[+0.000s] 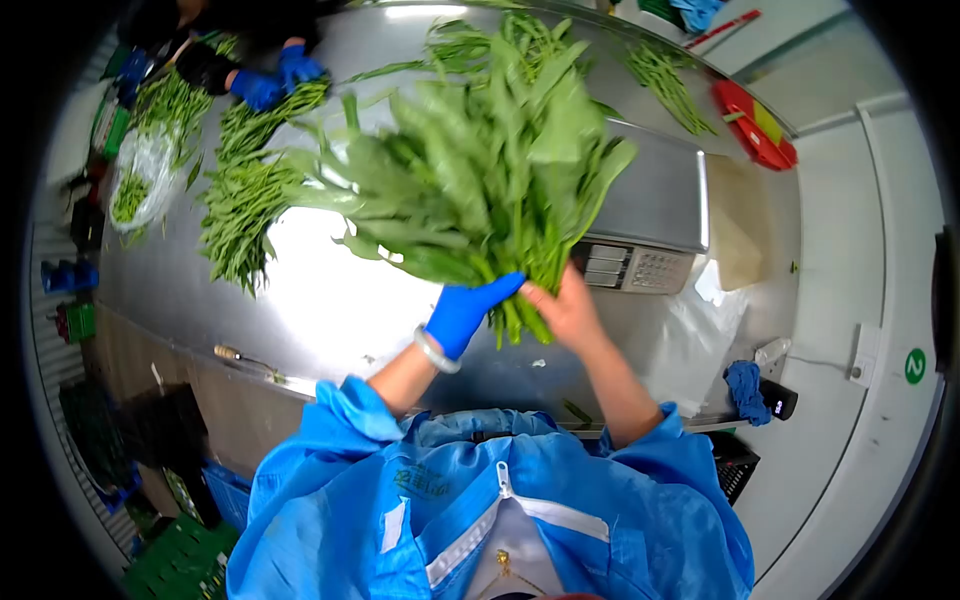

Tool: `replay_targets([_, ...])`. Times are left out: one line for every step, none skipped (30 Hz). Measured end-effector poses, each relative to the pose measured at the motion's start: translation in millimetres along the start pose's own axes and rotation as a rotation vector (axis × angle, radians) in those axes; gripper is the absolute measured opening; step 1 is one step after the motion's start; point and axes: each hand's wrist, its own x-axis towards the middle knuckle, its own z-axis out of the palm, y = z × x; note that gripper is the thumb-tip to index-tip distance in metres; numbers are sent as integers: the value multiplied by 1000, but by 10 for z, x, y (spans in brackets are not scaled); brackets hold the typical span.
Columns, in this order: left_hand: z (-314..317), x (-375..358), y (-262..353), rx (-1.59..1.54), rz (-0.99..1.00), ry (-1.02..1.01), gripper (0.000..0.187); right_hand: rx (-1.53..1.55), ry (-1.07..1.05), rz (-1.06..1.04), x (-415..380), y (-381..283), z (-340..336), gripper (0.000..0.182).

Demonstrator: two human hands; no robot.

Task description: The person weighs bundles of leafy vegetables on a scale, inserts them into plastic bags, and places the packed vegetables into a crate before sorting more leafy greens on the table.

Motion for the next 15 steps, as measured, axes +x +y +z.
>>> replay_targets([72, 176, 211, -70, -101, -64, 50, -23, 54, 37, 97, -65, -140, 55])
replay_targets([103, 392, 365, 46, -255, -118, 43, 10, 101, 10, 216, -109, -264, 49])
replay_targets([669, 560, 439, -13, -225, -169, 42, 62, 159, 13, 134, -260, -782, 47])
replay_targets([822, 704, 518, 11, -234, -205, 42, 144, 177, 37, 191, -240, -938, 47])
replay_targets([1175, 920, 525, -33, -218, -266, 42, 145, 197, 79, 209, -342, -1343, 46])
replay_targets([1390, 1161, 406, -12, -181, -324, 42, 130, 209, 99, 242, -304, -1653, 45])
replay_targets([1492, 1406, 221, 33, -150, -375, 43, 181, 211, 126, 292, -223, -1841, 43])
replay_targets([1663, 1622, 45, 45, -195, -424, 45, 198, 218, 222, 327, -94, -2120, 43])
replay_targets([1698, 1805, -225, 56, -228, -389, 45, 239, 220, 313, 382, 171, -2290, 44])
replay_targets([1687, 1988, -548, 68, -258, -352, 46, 18, 263, 366, 433, 480, -2415, 44])
replay_targets([1747, 2130, -839, 62, -281, -318, 47, -222, 304, 424, 426, 714, -2590, 45])
replay_targets([1706, 2204, -1065, 123, -377, -122, 48, -454, 402, 431, 385, 879, -2632, 46])
replay_targets([1709, 2083, -956, 134, -316, -108, 44, -293, 465, 382, 331, 859, -2621, 48])
replay_targets([1670, 2057, -960, 79, -357, -132, 41, -177, 545, 388, 238, 809, -2640, 52])
replay_targets([1603, 2019, -969, 22, -402, -148, 38, -60, 618, 398, 179, 691, -2630, 55])
